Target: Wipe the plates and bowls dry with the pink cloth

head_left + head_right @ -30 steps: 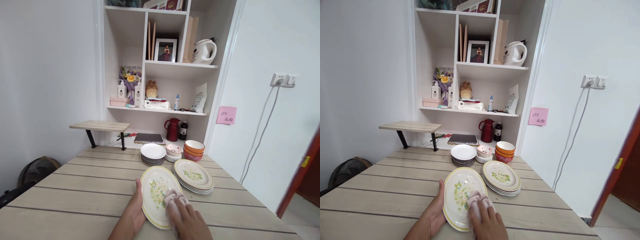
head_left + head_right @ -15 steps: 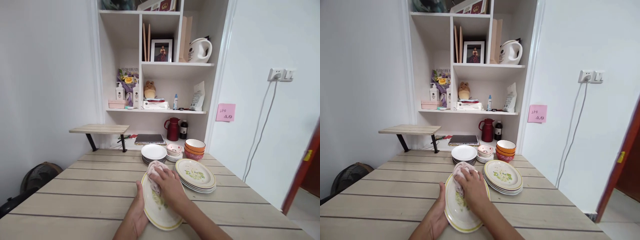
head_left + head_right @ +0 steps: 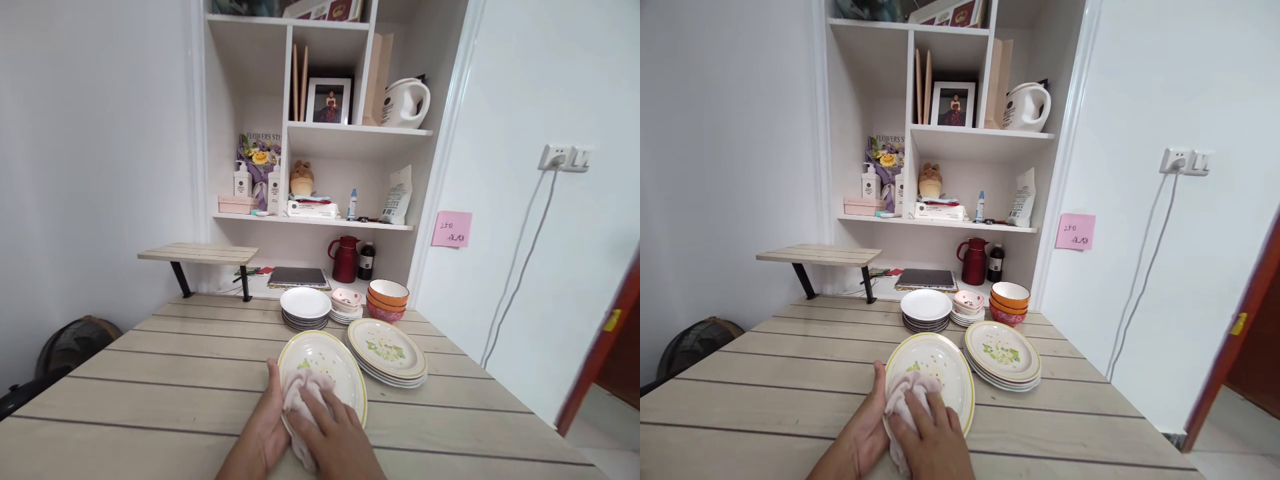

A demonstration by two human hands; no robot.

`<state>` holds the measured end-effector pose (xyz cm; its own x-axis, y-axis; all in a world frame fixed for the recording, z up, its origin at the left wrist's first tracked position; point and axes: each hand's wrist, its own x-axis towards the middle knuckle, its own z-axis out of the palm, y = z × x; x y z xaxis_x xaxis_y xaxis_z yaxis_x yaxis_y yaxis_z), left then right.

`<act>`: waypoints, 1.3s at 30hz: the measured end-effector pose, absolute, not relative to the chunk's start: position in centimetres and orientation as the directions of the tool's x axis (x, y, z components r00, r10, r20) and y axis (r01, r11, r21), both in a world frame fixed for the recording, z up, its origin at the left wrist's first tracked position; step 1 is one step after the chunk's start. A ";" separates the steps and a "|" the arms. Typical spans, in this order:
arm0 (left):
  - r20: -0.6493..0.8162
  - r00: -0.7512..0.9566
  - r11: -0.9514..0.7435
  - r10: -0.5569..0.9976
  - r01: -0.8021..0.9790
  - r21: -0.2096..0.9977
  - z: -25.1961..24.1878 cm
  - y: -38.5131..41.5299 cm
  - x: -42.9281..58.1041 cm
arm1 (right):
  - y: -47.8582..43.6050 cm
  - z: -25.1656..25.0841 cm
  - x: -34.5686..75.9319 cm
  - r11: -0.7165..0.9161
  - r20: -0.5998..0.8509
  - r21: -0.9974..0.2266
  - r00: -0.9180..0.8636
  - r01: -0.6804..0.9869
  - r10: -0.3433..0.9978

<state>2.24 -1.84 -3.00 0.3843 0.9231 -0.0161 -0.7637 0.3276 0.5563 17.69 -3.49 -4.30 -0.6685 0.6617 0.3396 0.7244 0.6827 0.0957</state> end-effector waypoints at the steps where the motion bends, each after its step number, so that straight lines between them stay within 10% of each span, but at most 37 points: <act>1: -0.019 0.384 0.330 0.923 -0.765 0.553 -3.0 -1.8 2.1 | -2.9 -3.2 16.8 0.700 0.327 0.043 -0.672 0.712 0.664; 7: 0.001 0.345 0.291 0.939 -0.794 0.534 -3.4 -1.2 2.2 | 1.3 2.5 15.2 0.640 0.250 -0.117 -0.601 0.760 0.759; 16: 0.030 0.460 0.384 0.887 -0.772 0.506 -4.7 -0.6 1.8 | -1.2 -1.8 21.3 0.408 0.326 0.076 -0.410 0.910 0.852; 21: 0.000 0.412 0.349 0.911 -0.772 0.532 -3.7 -1.2 2.1 | -4.3 -5.5 20.9 0.601 0.309 0.146 -0.614 0.785 0.726; 32: 0.006 0.370 0.310 0.929 -0.787 0.534 -3.0 -1.3 1.9 | 0.2 2.6 16.2 0.651 0.187 -0.153 -0.625 0.743 0.758; 39: 0.065 0.472 0.381 0.879 -0.778 0.499 -3.8 -0.8 1.7 | -0.6 0.4 20.7 0.491 0.240 0.016 -0.480 0.871 0.844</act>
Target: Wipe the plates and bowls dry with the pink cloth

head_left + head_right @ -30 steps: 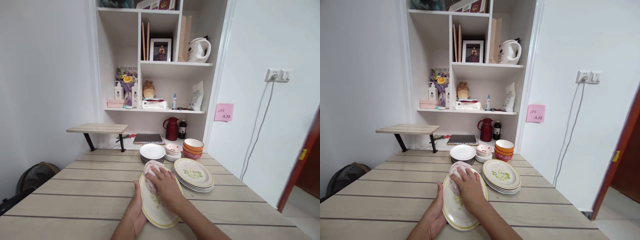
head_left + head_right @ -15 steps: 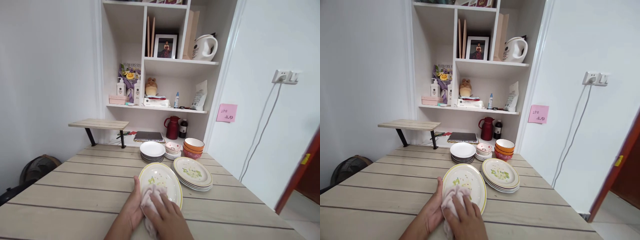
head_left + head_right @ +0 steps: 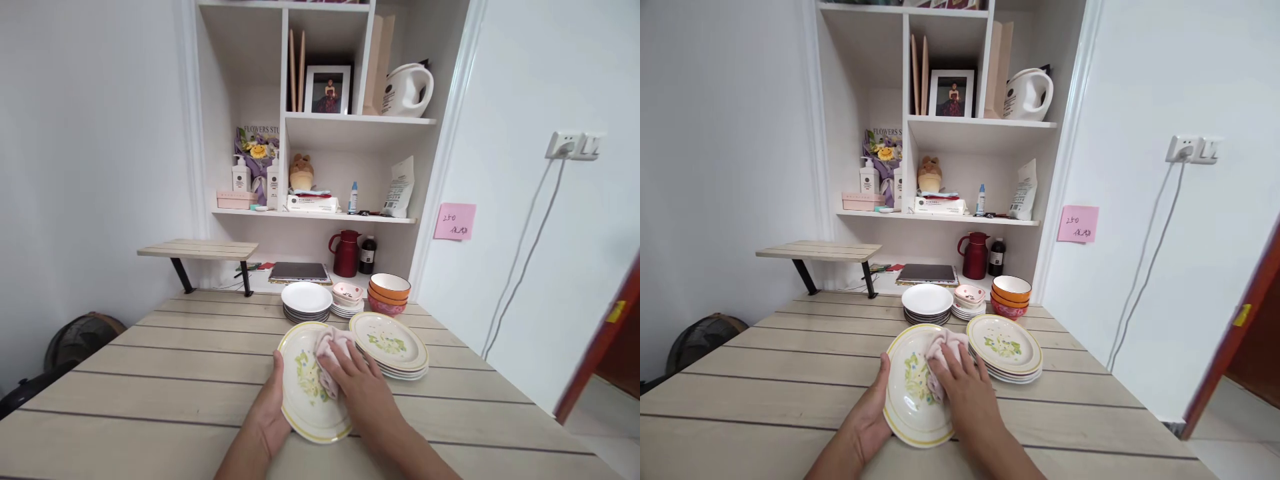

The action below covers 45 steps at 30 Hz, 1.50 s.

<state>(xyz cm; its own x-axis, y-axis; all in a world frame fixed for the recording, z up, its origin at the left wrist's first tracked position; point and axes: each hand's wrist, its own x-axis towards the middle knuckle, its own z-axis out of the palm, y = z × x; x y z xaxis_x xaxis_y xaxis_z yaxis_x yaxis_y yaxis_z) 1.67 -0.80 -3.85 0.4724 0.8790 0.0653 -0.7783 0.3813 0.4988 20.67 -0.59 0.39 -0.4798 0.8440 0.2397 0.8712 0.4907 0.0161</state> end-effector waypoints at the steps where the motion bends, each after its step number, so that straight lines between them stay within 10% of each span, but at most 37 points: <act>1: 0.055 0.480 0.391 0.875 -0.771 0.503 -4.0 -0.8 1.6 | -1.2 -0.7 21.4 0.475 0.268 0.045 -0.469 0.879 0.842; 8: 0.021 0.436 0.357 0.900 -0.764 0.537 -3.5 -1.2 1.7 | -4.3 -5.3 21.5 0.661 0.318 0.161 -0.673 0.733 0.668; 19: -0.004 0.301 0.261 0.953 -0.818 0.513 -3.0 -1.2 2.0 | 1.1 2.3 15.4 0.648 0.220 -0.097 -0.619 0.755 0.754; 26: -0.016 0.435 0.382 0.900 -0.773 0.506 -4.8 -0.4 1.6 | 0.0 -0.1 20.0 0.453 0.274 0.050 -0.448 0.890 0.851; 34: -0.079 0.429 0.400 0.900 -0.737 0.546 -4.5 -0.6 1.5 | -3.8 -7.0 21.8 0.615 0.491 0.338 -0.691 0.713 0.531; 45: -0.045 0.297 0.272 0.954 -0.790 0.549 -3.0 -1.2 2.2 | 1.5 1.0 15.2 0.605 0.335 -0.019 -0.565 0.796 0.754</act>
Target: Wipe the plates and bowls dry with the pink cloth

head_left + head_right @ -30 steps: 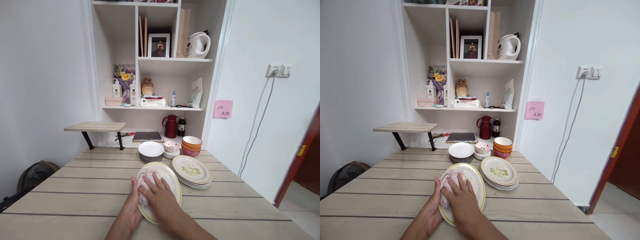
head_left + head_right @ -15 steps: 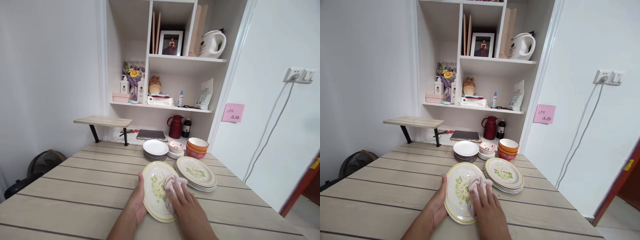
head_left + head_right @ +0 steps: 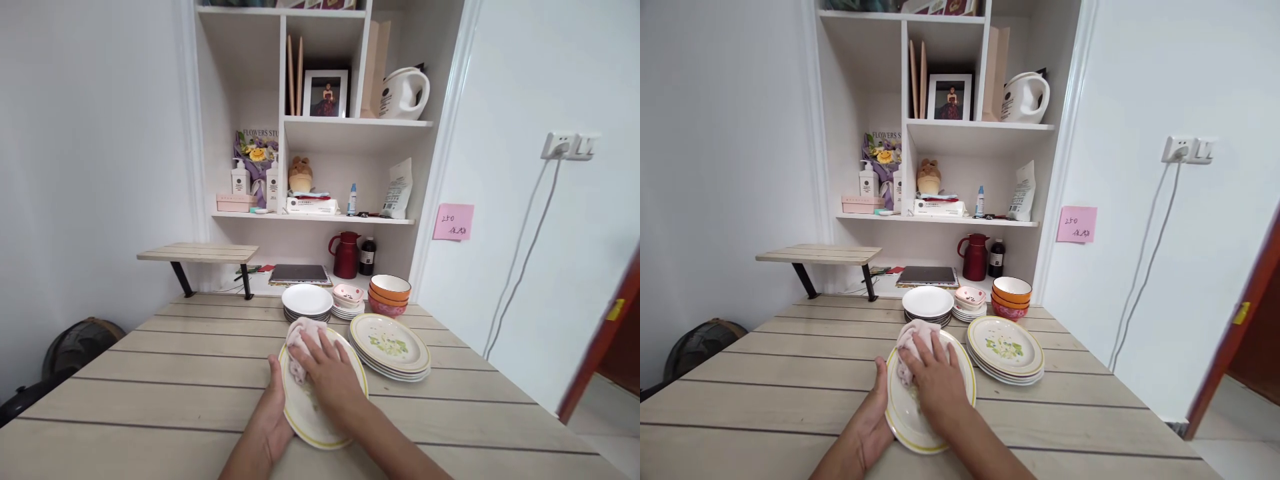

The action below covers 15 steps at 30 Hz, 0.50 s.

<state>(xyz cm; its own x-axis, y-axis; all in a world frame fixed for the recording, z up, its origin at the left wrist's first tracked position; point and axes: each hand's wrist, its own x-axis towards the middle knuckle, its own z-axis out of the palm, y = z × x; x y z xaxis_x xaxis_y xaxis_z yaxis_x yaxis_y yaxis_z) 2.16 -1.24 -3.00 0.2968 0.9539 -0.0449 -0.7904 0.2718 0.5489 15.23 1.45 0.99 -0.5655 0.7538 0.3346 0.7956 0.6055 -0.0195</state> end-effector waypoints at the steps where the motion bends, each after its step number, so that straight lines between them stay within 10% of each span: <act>1: -0.024 0.313 0.276 0.949 -0.796 0.539 -3.1 -1.2 2.2 | 1.6 1.2 15.6 0.579 0.332 -0.010 -0.543 0.815 0.771; 15: -0.012 0.394 0.340 0.919 -0.777 0.530 -3.4 -1.3 2.1 | -4.2 -8.4 21.0 0.616 0.396 0.260 -0.664 0.744 0.635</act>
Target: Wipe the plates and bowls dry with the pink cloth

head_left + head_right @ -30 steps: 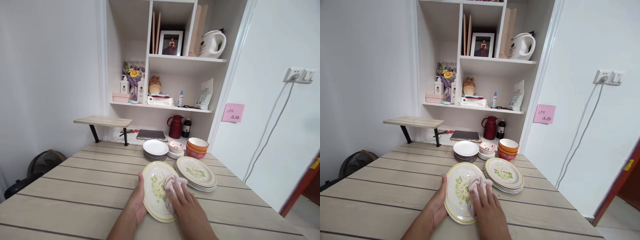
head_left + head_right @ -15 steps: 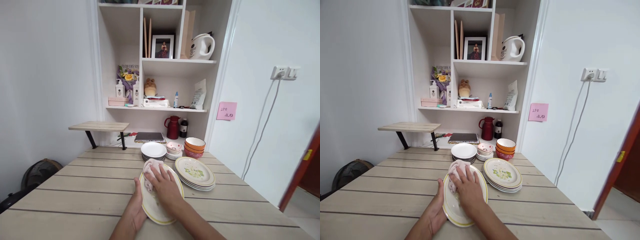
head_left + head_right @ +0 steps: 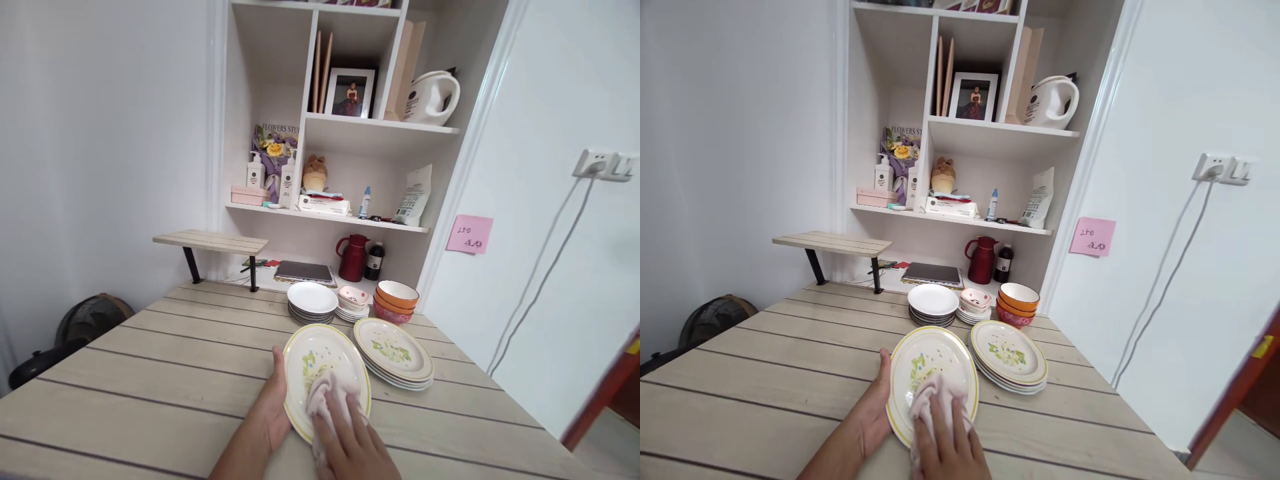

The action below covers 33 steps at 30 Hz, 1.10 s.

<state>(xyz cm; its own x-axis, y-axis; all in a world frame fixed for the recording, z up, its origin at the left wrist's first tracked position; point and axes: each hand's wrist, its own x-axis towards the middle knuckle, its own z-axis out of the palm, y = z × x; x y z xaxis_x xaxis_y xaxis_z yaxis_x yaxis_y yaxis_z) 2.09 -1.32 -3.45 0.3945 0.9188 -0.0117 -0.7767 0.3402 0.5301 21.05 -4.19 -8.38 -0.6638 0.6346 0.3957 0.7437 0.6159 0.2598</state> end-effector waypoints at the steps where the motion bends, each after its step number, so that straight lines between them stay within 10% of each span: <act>1: -0.010 0.380 0.328 0.925 -0.783 0.528 -3.3 -1.3 2.0 | -4.3 -7.4 20.0 0.602 0.361 0.221 -0.638 0.767 0.681; 7: 0.017 0.297 0.247 0.955 -0.823 0.511 -3.4 -0.8 1.5 | -3.5 -0.2 16.5 0.546 0.174 -0.006 -0.537 0.838 0.825; 22: -0.043 0.270 0.256 0.962 -0.833 0.491 -2.5 -0.9 1.9 | 2.5 1.1 14.1 0.647 0.346 -0.065 -0.591 0.760 0.729; 33: -0.135 0.312 0.335 0.941 -0.791 0.511 -3.2 -1.3 2.1 | -0.5 -6.8 22.4 0.497 0.602 0.264 -0.544 0.827 0.585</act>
